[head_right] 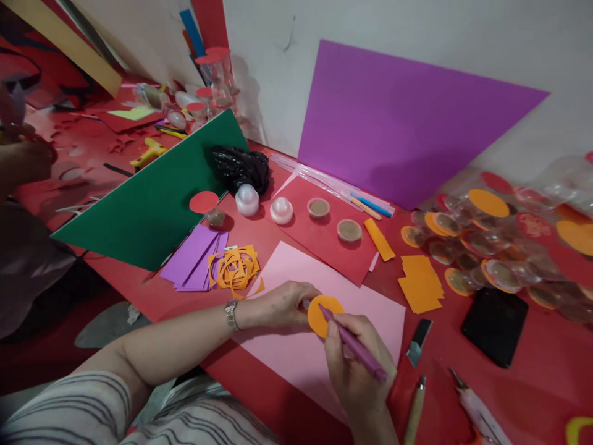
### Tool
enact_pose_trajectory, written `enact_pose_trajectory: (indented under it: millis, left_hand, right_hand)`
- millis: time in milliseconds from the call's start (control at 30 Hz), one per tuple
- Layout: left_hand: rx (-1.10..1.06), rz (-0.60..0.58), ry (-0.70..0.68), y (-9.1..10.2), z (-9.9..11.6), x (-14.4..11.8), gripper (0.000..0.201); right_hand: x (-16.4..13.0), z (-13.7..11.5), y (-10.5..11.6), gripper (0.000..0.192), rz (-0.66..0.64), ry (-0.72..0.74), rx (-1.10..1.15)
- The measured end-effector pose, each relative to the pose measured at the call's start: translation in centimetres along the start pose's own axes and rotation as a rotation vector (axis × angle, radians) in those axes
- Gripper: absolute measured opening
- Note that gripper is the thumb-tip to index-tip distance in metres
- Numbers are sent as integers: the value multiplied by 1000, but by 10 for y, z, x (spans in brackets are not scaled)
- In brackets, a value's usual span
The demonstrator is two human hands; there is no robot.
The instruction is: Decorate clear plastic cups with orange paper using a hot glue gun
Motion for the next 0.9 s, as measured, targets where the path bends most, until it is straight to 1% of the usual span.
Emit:
enact_pose_trajectory:
  millis: [133, 267, 467, 567, 700, 733, 800, 900]
  left_hand:
    - [-22, -7, 17, 0, -1, 0, 22]
    - [-32, 9, -17, 1, 1, -1, 22]
    - [-18, 9, -26, 0, -1, -1, 20]
    - [-37, 9, -12, -1, -3, -1, 23]
    - [-34, 20, -22, 0, -1, -1, 24]
    - [-22, 27, -27, 1, 0, -1, 23]
    - [0, 39, -33, 3, 1, -2, 21]
    - [16, 16, -47, 4, 3, -3, 20]
  right_hand:
    - [-1, -3, 0, 8, -18, 38, -1]
    - [-3, -6, -3, 9, -51, 76, 19]
    - [-1, -3, 2, 8, 2, 45, -6]
    - [-1, -5, 1, 9, -28, 40, 18]
    - [-5, -5, -2, 9, -72, 4, 119]
    - [-7, -2, -1, 7, -58, -22, 143]
    - [-10, 7, 6, 3, 11, -102, 163]
    - [-15, 21, 18, 10, 126, -216, 145]
Point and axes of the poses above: each hand's wrist, its own x-axis towards the middle knuckle, its own y-axis out of the back of the hand, z = x × y, the point moved 9 cm from there along x, towards the middle knuckle
